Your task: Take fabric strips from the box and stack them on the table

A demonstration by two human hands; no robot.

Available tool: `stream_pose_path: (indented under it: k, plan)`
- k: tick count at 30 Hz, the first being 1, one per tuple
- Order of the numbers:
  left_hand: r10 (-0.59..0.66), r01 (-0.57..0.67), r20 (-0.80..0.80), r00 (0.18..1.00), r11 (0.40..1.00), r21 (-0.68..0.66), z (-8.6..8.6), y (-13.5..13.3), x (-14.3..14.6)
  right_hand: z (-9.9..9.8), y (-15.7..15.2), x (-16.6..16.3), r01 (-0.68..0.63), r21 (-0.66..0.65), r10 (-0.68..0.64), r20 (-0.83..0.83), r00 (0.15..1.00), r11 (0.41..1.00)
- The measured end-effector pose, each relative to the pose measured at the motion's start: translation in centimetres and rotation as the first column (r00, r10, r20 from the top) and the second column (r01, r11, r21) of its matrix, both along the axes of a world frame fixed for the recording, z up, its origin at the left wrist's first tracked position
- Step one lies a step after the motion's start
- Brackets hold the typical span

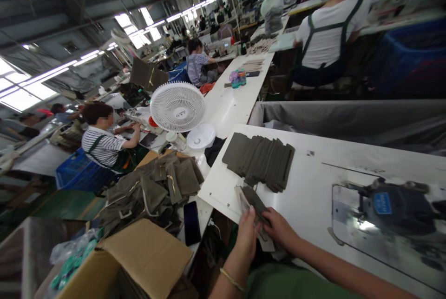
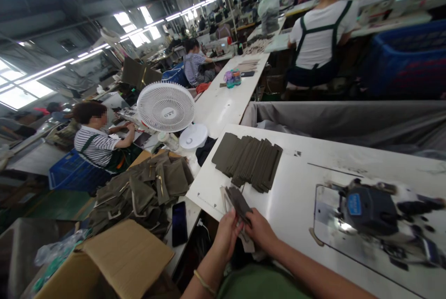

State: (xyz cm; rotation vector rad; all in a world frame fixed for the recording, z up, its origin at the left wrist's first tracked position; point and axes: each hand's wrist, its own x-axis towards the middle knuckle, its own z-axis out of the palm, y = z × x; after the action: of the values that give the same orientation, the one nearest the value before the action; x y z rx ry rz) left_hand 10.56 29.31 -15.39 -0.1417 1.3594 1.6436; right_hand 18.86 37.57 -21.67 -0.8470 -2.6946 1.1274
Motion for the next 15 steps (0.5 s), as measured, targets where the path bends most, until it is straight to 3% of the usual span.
stream_pose_path:
  k: [5,8,12,15]
  plan:
    - [-0.136,0.139,-0.044,0.990,0.985,0.098,4.6,1.9,1.6,2.0,4.8,4.0,0.188,0.061,-0.189,0.001,0.982,0.980]
    - [-0.180,0.189,-0.073,0.981,0.972,0.138,6.8,2.8,2.0,3.1,8.7,6.2,0.363,0.166,-0.377,0.062,0.924,0.917]
    - [-0.138,0.150,-0.116,0.984,0.984,0.100,8.2,2.5,1.7,3.0,13.0,6.5,0.537,0.310,-0.601,0.169,0.781,0.785]
    - [-0.074,0.085,-0.144,0.987,0.994,0.069,8.6,1.2,1.1,1.8,14.3,4.4,0.551,0.354,-0.638,0.206,0.742,0.756]
